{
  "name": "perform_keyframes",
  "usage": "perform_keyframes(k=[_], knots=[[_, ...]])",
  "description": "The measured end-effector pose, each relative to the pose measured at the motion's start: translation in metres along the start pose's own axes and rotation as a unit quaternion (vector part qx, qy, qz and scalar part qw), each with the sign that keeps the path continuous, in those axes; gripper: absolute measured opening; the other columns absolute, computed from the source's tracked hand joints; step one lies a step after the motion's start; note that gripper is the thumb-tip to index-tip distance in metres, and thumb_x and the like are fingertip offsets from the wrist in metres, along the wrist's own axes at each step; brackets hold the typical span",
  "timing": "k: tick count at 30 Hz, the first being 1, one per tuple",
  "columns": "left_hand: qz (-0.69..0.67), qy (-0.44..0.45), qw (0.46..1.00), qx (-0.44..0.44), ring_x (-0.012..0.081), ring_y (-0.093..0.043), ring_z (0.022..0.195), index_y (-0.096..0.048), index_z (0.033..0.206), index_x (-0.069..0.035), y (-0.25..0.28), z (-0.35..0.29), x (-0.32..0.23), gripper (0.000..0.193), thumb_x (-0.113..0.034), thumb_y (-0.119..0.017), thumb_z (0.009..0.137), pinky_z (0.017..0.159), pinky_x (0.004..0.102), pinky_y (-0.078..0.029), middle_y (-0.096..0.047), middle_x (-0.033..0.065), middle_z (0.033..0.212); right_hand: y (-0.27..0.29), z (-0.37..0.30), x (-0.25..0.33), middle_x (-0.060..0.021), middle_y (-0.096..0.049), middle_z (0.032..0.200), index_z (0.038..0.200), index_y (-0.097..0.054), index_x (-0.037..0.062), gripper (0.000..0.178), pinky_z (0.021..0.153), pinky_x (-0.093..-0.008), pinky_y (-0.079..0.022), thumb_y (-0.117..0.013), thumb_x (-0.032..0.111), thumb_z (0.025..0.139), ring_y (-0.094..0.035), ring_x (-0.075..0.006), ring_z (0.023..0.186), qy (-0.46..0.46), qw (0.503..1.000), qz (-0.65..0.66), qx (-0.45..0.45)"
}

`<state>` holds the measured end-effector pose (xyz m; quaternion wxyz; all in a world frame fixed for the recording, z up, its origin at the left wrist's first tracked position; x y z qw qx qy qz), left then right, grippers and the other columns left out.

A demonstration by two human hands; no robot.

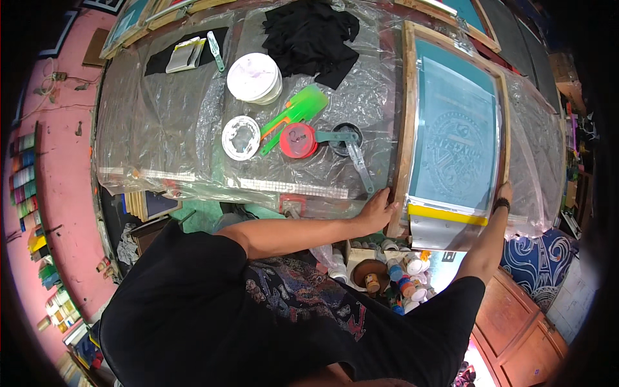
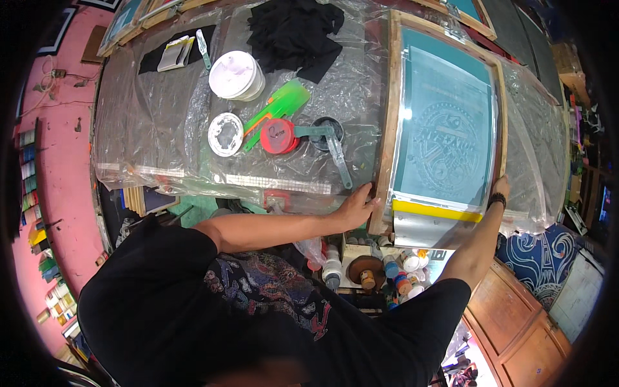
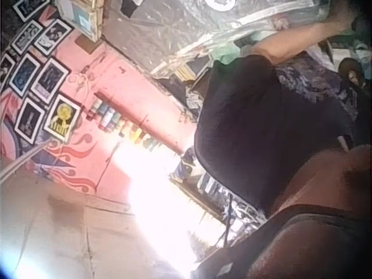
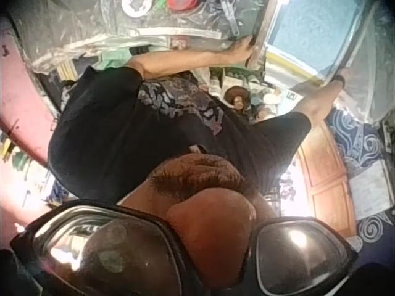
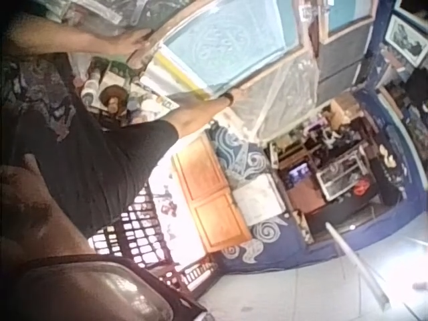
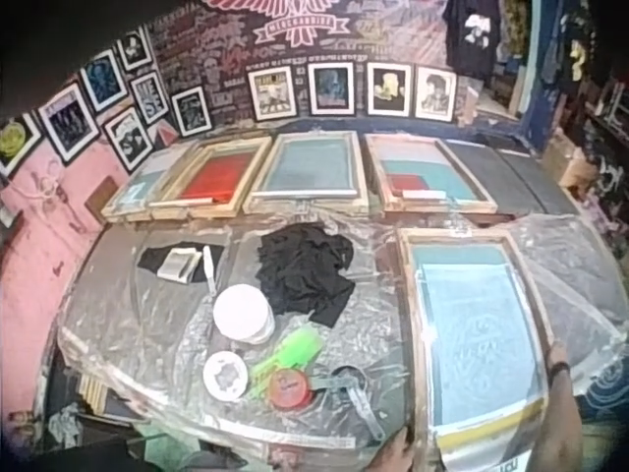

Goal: Preparing screen printing equipment by organizing screens and applying ink to a squeegee.

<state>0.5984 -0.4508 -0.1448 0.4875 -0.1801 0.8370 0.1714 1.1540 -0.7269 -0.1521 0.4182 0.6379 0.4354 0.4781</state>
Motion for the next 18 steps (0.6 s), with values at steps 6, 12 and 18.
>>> perform_keyframes(k=[6, 12, 18], knots=[[0.001, -0.098, 0.995, -0.006, 0.0455, -0.049, 0.128, -0.041, 0.139, 0.012, 0.005, -0.022, -0.018, 0.059, -0.033, -0.054, 0.101, 0.108, 0.0457, -0.04, -0.048, 0.033, 0.138, 0.082, 0.001, -0.067, -0.0213, -0.063, 0.128, 0.132, -0.058, -0.0079, 0.066, 0.103, -0.0411, -0.043, -0.039, 0.047, 0.1, -0.057, -0.0324, 0.124, 0.034, 0.994, 0.101, 0.007], [-0.037, -0.172, 0.979, 0.104, 0.0479, -0.051, 0.117, -0.045, 0.128, 0.011, 0.016, -0.091, -0.046, 0.05, -0.028, -0.056, 0.098, 0.102, 0.0497, -0.042, -0.05, 0.0315, 0.124, 0.095, -0.106, -0.101, -0.0204, -0.063, 0.129, 0.133, -0.057, -0.0071, 0.065, 0.104, -0.041, -0.043, -0.039, 0.046, 0.101, -0.057, -0.0322, 0.123, 0.084, 0.976, 0.193, 0.051], [-0.04, -0.25, 0.96, 0.123, 0.0445, -0.051, 0.122, -0.043, 0.133, 0.011, 0.135, -0.155, -0.086, 0.055, -0.029, -0.057, 0.098, 0.104, 0.0478, -0.042, -0.049, 0.0282, 0.129, 0.169, -0.193, -0.136, -0.0192, -0.062, 0.131, 0.134, -0.057, -0.0061, 0.063, 0.104, -0.0408, -0.043, -0.039, 0.045, 0.101, -0.057, -0.0319, 0.122, 0.12, 0.953, 0.269, 0.074]])
Point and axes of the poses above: each hand's wrist, its own z-axis towards the middle knuckle, its own y-axis out of the back of the hand, x = y × z, the point moved 9 cm from there along z, towards the middle knuckle
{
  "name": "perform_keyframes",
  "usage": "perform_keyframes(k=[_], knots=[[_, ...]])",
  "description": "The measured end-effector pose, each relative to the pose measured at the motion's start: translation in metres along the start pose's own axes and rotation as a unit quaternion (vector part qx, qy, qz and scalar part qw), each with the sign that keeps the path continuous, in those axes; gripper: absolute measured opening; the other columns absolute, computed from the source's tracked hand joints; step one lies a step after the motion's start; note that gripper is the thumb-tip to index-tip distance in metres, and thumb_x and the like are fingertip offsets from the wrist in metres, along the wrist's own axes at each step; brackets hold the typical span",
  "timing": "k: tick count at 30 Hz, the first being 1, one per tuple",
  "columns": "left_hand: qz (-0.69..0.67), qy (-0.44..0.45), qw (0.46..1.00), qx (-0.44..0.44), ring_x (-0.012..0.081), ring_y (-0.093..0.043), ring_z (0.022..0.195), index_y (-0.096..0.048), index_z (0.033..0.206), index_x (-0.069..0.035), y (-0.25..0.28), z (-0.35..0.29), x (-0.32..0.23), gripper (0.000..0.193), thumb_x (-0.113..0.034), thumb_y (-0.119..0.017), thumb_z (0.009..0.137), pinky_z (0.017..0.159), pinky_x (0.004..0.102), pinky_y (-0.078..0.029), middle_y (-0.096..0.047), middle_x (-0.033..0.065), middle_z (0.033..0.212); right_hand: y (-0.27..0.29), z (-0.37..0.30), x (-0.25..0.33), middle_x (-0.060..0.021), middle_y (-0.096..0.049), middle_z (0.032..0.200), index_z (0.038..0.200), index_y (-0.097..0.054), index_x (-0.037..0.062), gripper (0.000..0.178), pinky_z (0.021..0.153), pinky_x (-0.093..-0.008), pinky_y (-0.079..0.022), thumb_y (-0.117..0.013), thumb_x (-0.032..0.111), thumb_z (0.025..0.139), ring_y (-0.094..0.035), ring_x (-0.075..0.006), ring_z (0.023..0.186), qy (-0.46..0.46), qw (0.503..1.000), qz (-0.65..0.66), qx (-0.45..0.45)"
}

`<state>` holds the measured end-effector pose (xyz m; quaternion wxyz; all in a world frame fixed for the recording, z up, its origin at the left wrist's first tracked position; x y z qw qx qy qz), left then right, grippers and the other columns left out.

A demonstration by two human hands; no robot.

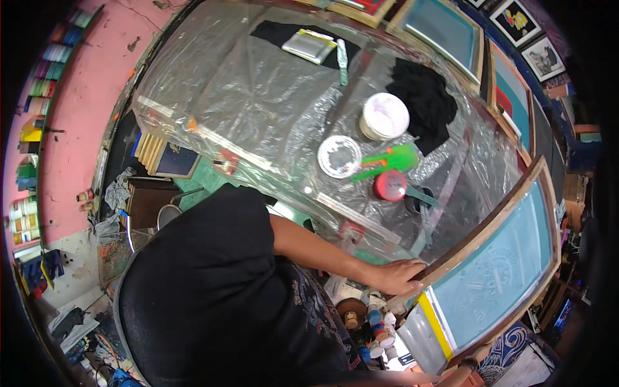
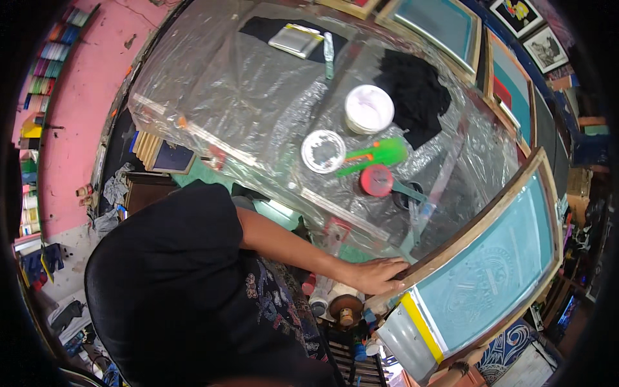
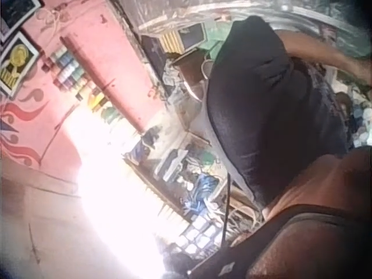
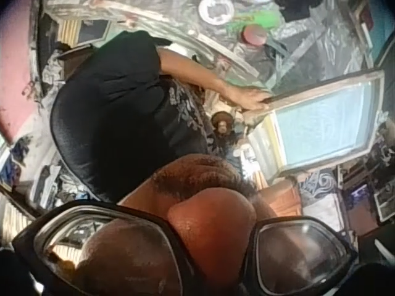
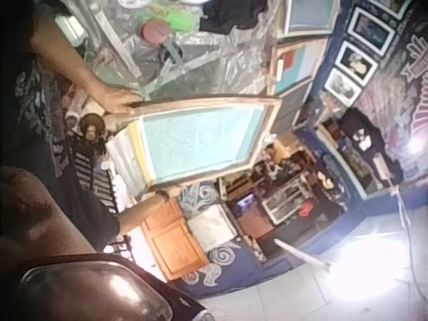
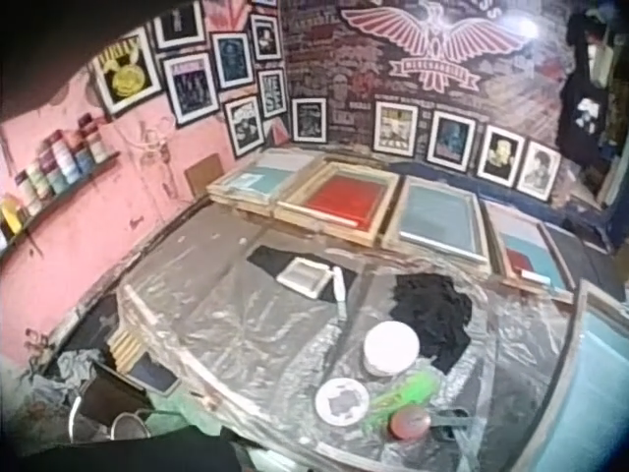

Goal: Preparing screen printing equipment by organizing screens and applying ink to a squeegee.

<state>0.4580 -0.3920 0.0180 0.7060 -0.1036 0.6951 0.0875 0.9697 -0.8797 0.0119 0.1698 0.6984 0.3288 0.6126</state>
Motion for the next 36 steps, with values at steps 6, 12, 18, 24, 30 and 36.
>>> perform_keyframes(k=[6, 12, 18, 24, 30, 36], knots=[[0.07, -0.135, 0.986, -0.069, 0.0442, -0.058, 0.11, -0.05, 0.129, 0.009, 0.154, -0.084, -0.042, 0.053, -0.032, -0.06, 0.096, 0.092, 0.0483, -0.048, -0.055, 0.0263, 0.115, -0.068, -0.114, 0.116, -0.0181, -0.061, 0.132, 0.136, -0.056, -0.0052, 0.062, 0.105, -0.0406, -0.043, -0.039, 0.043, 0.102, -0.057, -0.0316, 0.122, 0.026, 0.995, 0.095, -0.027], [0.151, -0.128, 0.966, -0.165, 0.0426, -0.059, 0.108, -0.057, 0.122, 0.006, 0.355, -0.249, -0.066, 0.048, -0.035, -0.057, 0.098, 0.093, 0.0484, -0.048, -0.059, 0.026, 0.113, -0.276, -0.314, 0.27, -0.017, -0.06, 0.134, 0.137, -0.055, -0.0042, 0.06, 0.106, -0.0404, -0.043, -0.038, 0.042, 0.102, -0.057, -0.0313, 0.121, 0.056, 0.982, 0.18, -0.012], [0.197, 0.034, 0.944, -0.261, 0.0412, -0.06, 0.114, -0.062, 0.122, 0.004, 0.538, -0.425, -0.072, 0.054, -0.043, -0.05, 0.098, 0.1, 0.0468, -0.046, -0.061, 0.0268, 0.12, -0.485, -0.525, 0.398, -0.013, -0.057, 0.135, 0.14, -0.052, -0.0004, 0.058, 0.106, -0.0416, -0.045, -0.041, 0.044, 0.104, -0.057, -0.0299, 0.122, 0.014, 0.972, 0.219, 0.085], [0.226, 0.094, 0.88, -0.407, 0.0405, -0.056, 0.125, -0.058, 0.129, 0.01, 0.659, -0.602, -0.036, 0.057, -0.036, -0.046, 0.098, 0.109, 0.0417, -0.042, -0.058, 0.0287, 0.133, -0.686, -0.606, 0.446, -0.0103, -0.065, 0.117, 0.125, -0.06, -0.0041, 0.048, 0.092, -0.0376, -0.053, -0.047, 0.038, 0.104, -0.065, -0.0245, 0.101, 0.004, 0.966, 0.192, 0.173], [0.152, 0.171, 0.868, -0.44, 0.037, -0.06, 0.12, -0.061, 0.128, 0.007, 0.703, -0.717, -0.009, 0.053, -0.033, -0.044, 0.098, 0.105, 0.0397, -0.043, -0.063, 0.0268, 0.128, -0.81, -0.652, 0.458, -0.0015, -0.058, 0.089, 0.101, -0.062, 0.0029, 0.038, 0.077, -0.0337, -0.051, -0.047, 0.037, 0.106, -0.059, -0.016, 0.083, 0.032, 0.965, 0.151, 0.211], [0.148, 0.179, 0.82, -0.523, 0.0374, -0.062, 0.117, -0.063, 0.126, 0.004, 0.76, -0.799, 0.026, 0.053, -0.035, -0.044, 0.096, 0.101, 0.0404, -0.044, -0.066, 0.0276, 0.122, -0.933, -0.7, 0.467, -0.0124, -0.063, 0.113, 0.123, -0.06, -0.0082, 0.054, 0.087, -0.0391, -0.051, -0.054, 0.041, 0.102, -0.063, -0.0257, 0.099, 0.014, 0.953, 0.145, 0.266]])
Point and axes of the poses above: each hand's wrist, its own z-axis towards the middle knuckle, its own y-axis out of the back of the hand, x = y × z, the point moved 9 cm from there along z, towards the middle knuckle
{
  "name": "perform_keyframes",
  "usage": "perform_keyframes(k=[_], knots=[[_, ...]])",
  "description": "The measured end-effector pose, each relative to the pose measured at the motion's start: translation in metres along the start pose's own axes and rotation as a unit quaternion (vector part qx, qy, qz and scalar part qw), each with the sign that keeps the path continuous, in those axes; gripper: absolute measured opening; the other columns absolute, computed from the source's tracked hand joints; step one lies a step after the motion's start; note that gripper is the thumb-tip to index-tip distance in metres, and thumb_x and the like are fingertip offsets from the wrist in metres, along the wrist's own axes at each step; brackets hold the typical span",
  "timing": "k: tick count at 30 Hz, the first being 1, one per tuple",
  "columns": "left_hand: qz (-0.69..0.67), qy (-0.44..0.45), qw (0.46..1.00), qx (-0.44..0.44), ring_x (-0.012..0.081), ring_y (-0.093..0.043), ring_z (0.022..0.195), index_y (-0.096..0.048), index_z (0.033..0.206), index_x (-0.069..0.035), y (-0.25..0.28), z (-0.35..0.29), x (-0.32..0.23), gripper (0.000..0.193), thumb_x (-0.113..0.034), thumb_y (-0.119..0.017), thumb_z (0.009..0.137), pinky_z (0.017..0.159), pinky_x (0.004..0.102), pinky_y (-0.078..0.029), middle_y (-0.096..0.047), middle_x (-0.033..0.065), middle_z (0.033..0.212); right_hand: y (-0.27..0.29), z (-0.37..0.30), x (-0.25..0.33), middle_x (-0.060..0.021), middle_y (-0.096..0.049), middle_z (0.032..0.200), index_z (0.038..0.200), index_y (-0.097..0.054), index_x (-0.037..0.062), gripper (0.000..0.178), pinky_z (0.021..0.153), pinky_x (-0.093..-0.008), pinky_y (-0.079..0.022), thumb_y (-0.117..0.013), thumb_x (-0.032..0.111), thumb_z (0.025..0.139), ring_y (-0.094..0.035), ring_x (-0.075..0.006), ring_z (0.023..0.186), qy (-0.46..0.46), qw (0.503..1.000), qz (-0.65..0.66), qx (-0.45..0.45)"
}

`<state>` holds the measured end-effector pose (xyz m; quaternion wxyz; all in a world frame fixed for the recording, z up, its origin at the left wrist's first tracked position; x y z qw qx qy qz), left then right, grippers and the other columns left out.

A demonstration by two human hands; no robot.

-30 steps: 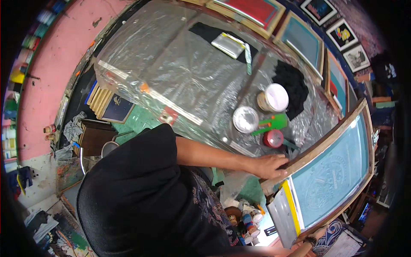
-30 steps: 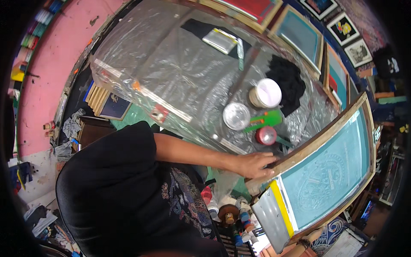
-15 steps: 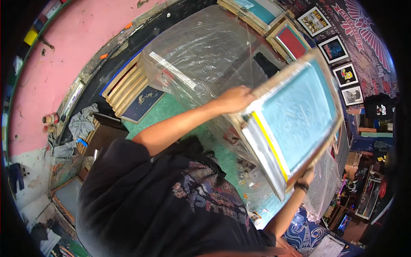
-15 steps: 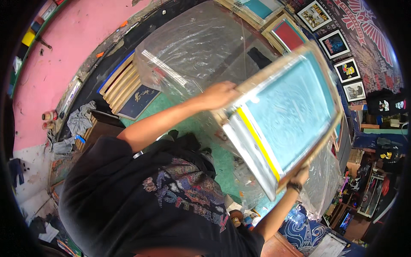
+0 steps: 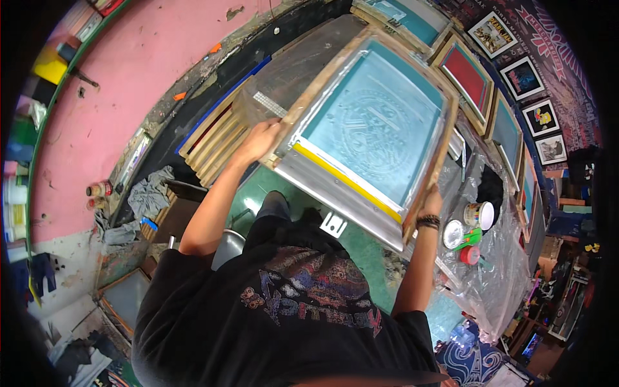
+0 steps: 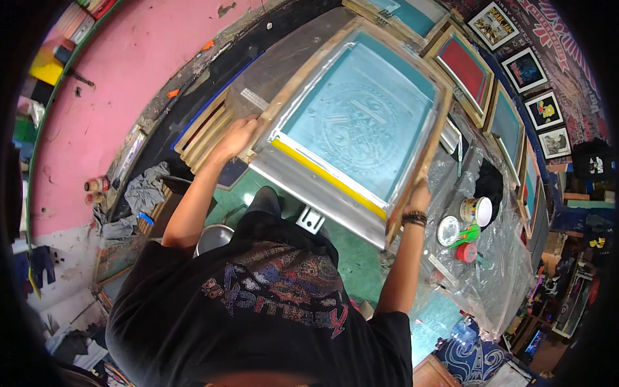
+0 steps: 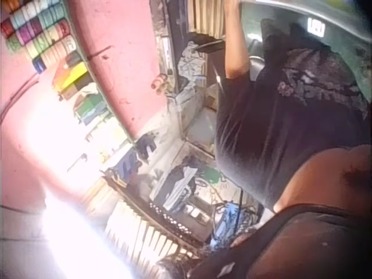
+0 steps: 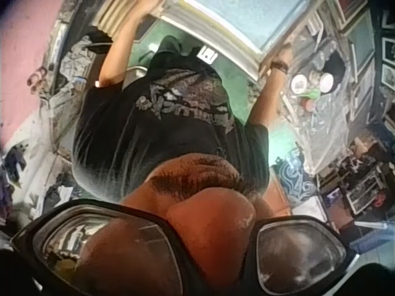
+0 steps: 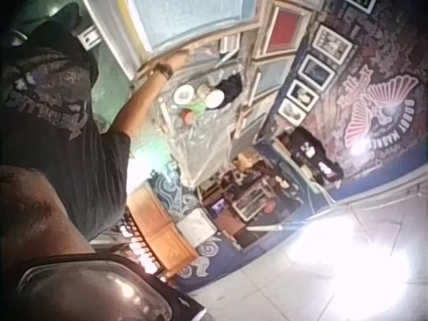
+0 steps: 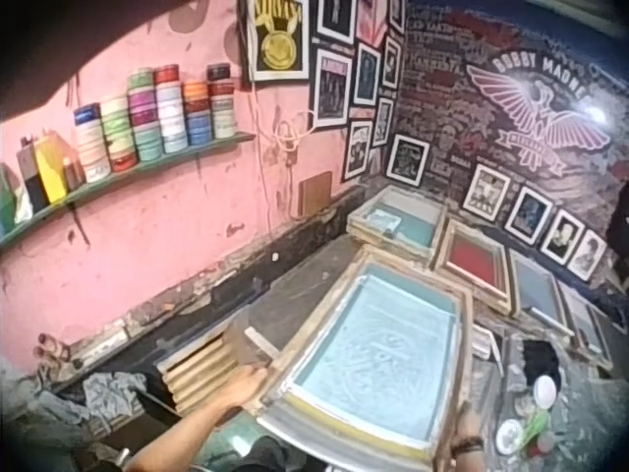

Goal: Preparing screen printing equipment by organizing screens and applying ink to a squeegee.

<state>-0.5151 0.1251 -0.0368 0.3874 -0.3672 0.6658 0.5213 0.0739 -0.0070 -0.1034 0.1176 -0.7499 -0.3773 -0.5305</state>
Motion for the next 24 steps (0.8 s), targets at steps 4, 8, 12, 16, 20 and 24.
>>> perform_keyframes(k=[4, 8, 12, 16, 20, 24], knots=[[0.035, 0.055, 0.998, -0.001, 0.0381, -0.061, 0.119, -0.061, 0.126, 0.007, 0.046, 0.021, 0.028, 0.056, -0.037, -0.045, 0.096, 0.103, 0.0397, -0.043, -0.065, 0.0268, 0.125, -0.078, -0.016, 0.001, -0.0199, -0.066, 0.111, 0.12, -0.061, -0.014, 0.058, 0.087, -0.0397, -0.049, -0.049, 0.04, 0.101, -0.063, -0.0276, 0.097, 0.0, 0.999, -0.033, -0.03], [0.022, 0.06, 0.998, 0.015, 0.0366, -0.058, 0.126, -0.058, 0.133, 0.007, 0.083, 0.076, 0.091, 0.06, -0.038, -0.045, 0.096, 0.107, 0.0378, -0.04, -0.061, 0.029, 0.131, -0.136, -0.013, -0.012, -0.0221, -0.067, 0.111, 0.116, -0.063, -0.015, 0.059, 0.088, -0.0404, -0.049, -0.051, 0.04, 0.1, -0.063, -0.0297, 0.1, -0.009, 0.998, -0.036, -0.043], [0.032, 0.072, 0.996, 0.035, 0.0345, -0.059, 0.125, -0.057, 0.134, 0.007, 0.108, 0.116, 0.117, 0.059, -0.036, -0.045, 0.095, 0.107, 0.0366, -0.04, -0.062, 0.0284, 0.13, -0.177, -0.026, -0.015, -0.0196, -0.066, 0.113, 0.118, -0.062, -0.0146, 0.06, 0.089, -0.0401, -0.049, -0.055, 0.041, 0.098, -0.063, -0.0282, 0.102, -0.039, 0.996, -0.037, -0.074], [0.024, 0.06, 0.997, 0.042, 0.0323, -0.061, 0.121, -0.058, 0.132, 0.009, 0.125, 0.15, 0.113, 0.058, -0.034, -0.045, 0.095, 0.105, 0.036, -0.042, -0.065, 0.0277, 0.125, -0.207, -0.032, -0.023, -0.0201, -0.066, 0.115, 0.121, -0.06, -0.0152, 0.063, 0.09, -0.0406, -0.049, -0.058, 0.042, 0.096, -0.063, -0.0275, 0.105, -0.047, 0.993, -0.012, -0.108], [0.017, 0.049, 0.997, 0.056, 0.03, -0.061, 0.119, -0.058, 0.132, 0.007, 0.132, 0.193, 0.139, 0.055, -0.033, -0.045, 0.097, 0.104, 0.0351, -0.042, -0.066, 0.0236, 0.125, -0.236, -0.03, -0.026, -0.0171, -0.067, 0.115, 0.123, -0.061, -0.0122, 0.063, 0.09, -0.0399, -0.049, -0.055, 0.045, 0.097, -0.063, -0.0267, 0.103, -0.059, 0.992, -0.025, -0.105], [-0.048, 0.105, 0.99, 0.086, 0.0268, -0.06, 0.119, -0.059, 0.134, 0.003, 0.128, 0.224, 0.166, 0.056, -0.039, -0.047, 0.098, 0.104, 0.0335, -0.041, -0.066, 0.019, 0.126, -0.262, -0.031, -0.029, -0.0138, -0.065, 0.117, 0.123, -0.061, -0.0084, 0.06, 0.088, -0.0382, -0.048, -0.049, 0.045, 0.098, -0.062, -0.0251, 0.102, -0.096, 0.986, 0.069, -0.12]])
Point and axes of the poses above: each hand's wrist, its own z-axis towards the middle knuckle, its own y-axis out of the back of the hand, x = y × z, the point moved 9 cm from there along z, towards the middle knuckle
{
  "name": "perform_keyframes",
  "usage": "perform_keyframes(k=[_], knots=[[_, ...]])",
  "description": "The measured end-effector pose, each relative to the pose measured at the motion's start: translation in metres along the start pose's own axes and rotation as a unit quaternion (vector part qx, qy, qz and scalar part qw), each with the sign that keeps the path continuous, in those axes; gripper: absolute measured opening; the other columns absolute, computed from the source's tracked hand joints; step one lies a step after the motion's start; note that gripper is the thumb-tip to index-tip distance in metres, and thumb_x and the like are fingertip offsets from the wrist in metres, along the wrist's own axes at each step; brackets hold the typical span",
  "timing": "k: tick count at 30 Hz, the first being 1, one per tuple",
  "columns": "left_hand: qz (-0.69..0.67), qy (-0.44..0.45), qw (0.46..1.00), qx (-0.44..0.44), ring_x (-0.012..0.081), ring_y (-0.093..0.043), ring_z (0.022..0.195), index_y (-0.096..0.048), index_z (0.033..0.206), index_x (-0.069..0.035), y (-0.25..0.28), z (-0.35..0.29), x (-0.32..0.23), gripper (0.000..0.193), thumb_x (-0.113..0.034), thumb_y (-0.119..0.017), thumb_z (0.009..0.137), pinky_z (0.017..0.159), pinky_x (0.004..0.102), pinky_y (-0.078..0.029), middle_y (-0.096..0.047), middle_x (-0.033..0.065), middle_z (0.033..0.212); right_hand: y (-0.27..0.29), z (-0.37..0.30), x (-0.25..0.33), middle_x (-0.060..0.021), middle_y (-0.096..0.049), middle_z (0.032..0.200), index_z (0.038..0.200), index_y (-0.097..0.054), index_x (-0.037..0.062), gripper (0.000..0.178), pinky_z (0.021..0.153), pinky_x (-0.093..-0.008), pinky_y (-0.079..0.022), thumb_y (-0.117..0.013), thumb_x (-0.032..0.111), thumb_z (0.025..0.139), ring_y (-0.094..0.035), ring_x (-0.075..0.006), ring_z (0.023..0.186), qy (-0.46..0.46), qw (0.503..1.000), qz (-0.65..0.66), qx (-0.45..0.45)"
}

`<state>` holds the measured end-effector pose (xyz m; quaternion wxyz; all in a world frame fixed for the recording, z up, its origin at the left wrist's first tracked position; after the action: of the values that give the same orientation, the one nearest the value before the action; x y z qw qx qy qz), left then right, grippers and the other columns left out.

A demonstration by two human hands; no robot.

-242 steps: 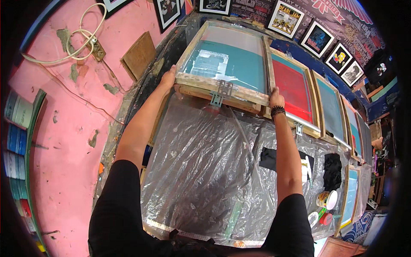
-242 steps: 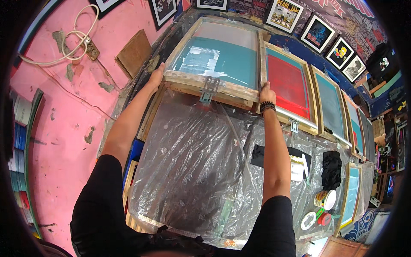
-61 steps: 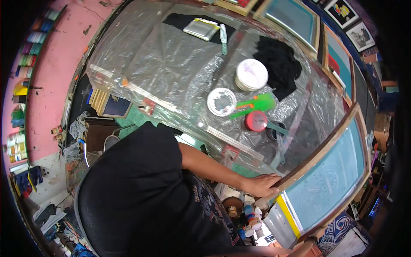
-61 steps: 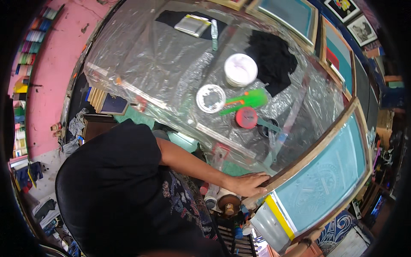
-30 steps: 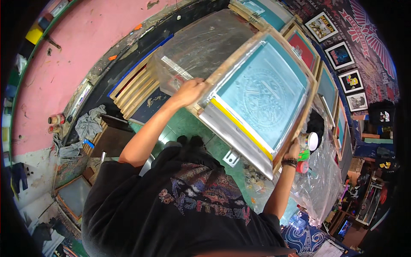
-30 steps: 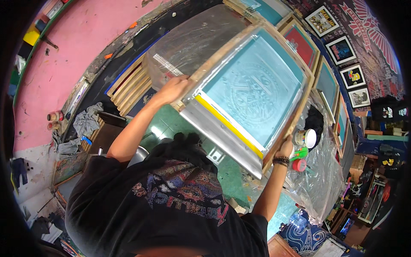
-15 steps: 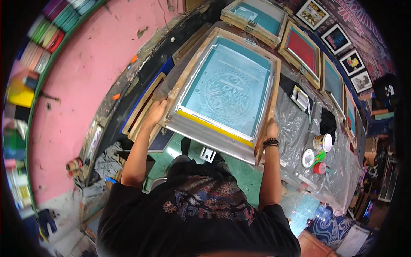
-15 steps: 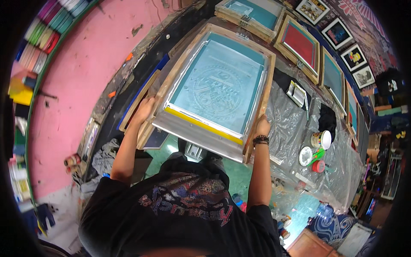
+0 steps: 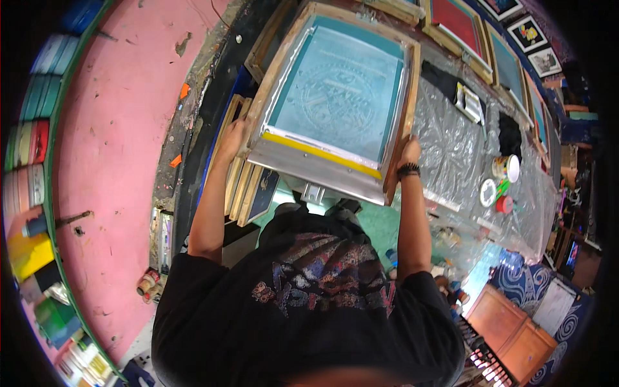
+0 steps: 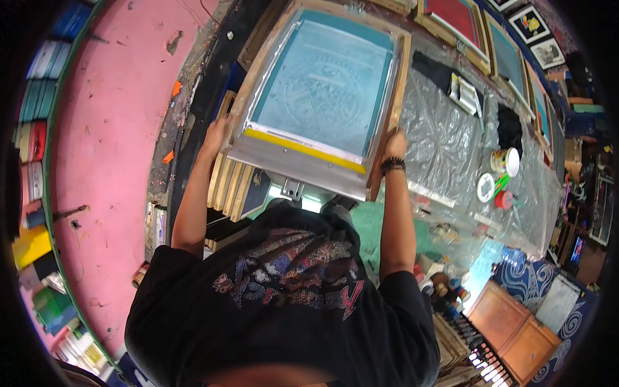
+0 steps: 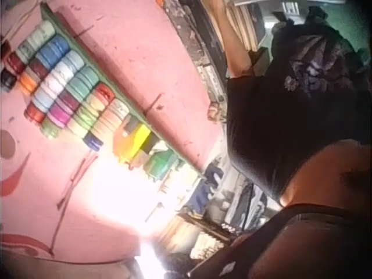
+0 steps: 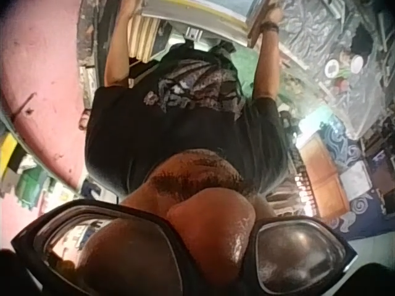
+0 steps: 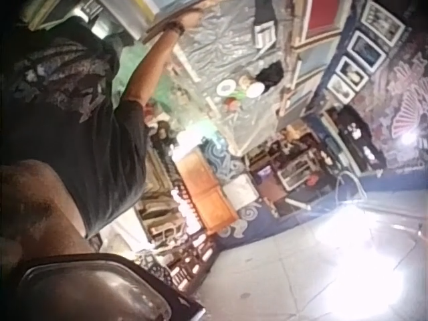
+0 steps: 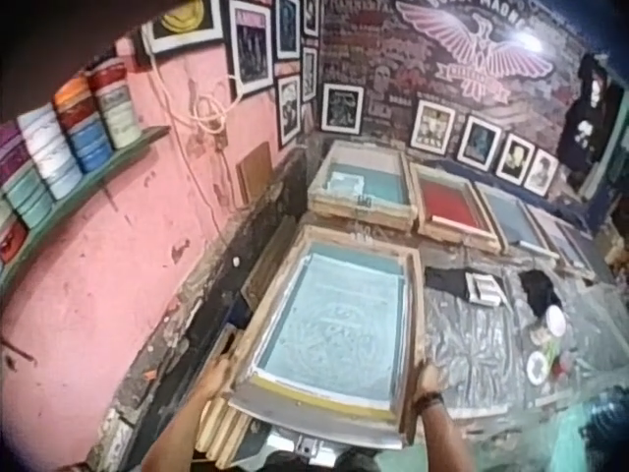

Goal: Preparing screen printing equipment by organizing screens and applying ink to a squeegee.

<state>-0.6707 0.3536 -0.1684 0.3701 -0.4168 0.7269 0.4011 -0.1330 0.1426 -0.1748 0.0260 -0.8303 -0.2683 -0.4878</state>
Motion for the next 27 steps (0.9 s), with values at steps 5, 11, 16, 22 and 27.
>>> perform_keyframes(k=[5, 11, 16, 22, 27], knots=[[-0.029, 0.0, 0.999, -0.023, 0.0257, -0.055, 0.124, -0.057, 0.135, 0.005, 0.007, 0.027, 0.017, 0.07, -0.053, -0.049, 0.097, 0.107, 0.0335, -0.038, -0.062, 0.0201, 0.131, -0.01, 0.021, -0.014, -0.0145, -0.064, 0.114, 0.118, -0.061, -0.0082, 0.057, 0.088, -0.038, -0.048, -0.047, 0.044, 0.099, -0.061, -0.0247, 0.1, 0.012, 1.0, -0.015, -0.007], [-0.044, 0.003, 0.999, 0.003, 0.0254, -0.059, 0.12, -0.058, 0.132, 0.008, -0.001, 0.031, 0.017, 0.069, -0.052, -0.055, 0.099, 0.105, 0.0308, -0.04, -0.065, 0.0206, 0.126, -0.001, 0.021, 0.013, -0.0317, -0.068, 0.112, 0.112, -0.068, -0.0078, 0.063, 0.096, -0.0453, -0.047, -0.043, 0.049, 0.1, -0.062, -0.0451, 0.111, 0.142, 0.952, -0.268, -0.034], [-0.017, 0.008, 1.0, -0.017, 0.0243, -0.06, 0.118, -0.06, 0.131, 0.008, -0.002, 0.016, 0.003, 0.063, -0.047, -0.055, 0.101, 0.102, 0.0298, -0.042, -0.066, 0.0198, 0.125, 0.006, -0.022, 0.038, -0.0267, -0.066, 0.116, 0.122, -0.065, 0.0026, 0.052, 0.093, -0.0492, -0.049, -0.052, 0.046, 0.098, -0.062, -0.0441, 0.11, 0.298, 0.819, -0.482, -0.091], [-0.07, 0.002, 0.996, -0.06, 0.0254, -0.058, 0.121, -0.059, 0.132, 0.008, 0.022, -0.013, 0.022, 0.066, -0.051, -0.048, 0.104, 0.105, 0.0322, -0.041, -0.063, 0.0198, 0.131, -0.063, -0.208, 0.077, -0.0147, -0.064, 0.111, 0.123, -0.063, 0.0068, 0.043, 0.086, -0.0452, -0.051, -0.072, 0.029, 0.088, -0.063, -0.0375, 0.1, 0.503, 0.702, -0.425, 0.272], [-0.106, -0.017, 0.99, -0.09, 0.024, -0.058, 0.122, -0.055, 0.139, 0.002, 0.022, -0.038, 0.041, 0.06, -0.047, -0.039, 0.108, 0.102, 0.0353, -0.046, -0.06, 0.015, 0.135, -0.091, -0.293, 0.04, -0.0088, -0.062, 0.113, 0.122, -0.063, 0.0105, 0.044, 0.088, -0.0414, -0.05, -0.075, 0.025, 0.083, -0.061, -0.0308, 0.105, 0.527, 0.608, -0.439, 0.399]])
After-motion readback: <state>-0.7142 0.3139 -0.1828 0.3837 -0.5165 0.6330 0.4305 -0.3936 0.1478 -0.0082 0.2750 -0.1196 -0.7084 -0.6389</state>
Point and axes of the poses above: each hand's wrist, its own z-axis towards the middle knuckle, its own y-axis out of the back of the hand, x = y × z, the point moved 9 cm from there along z, towards the middle knuckle
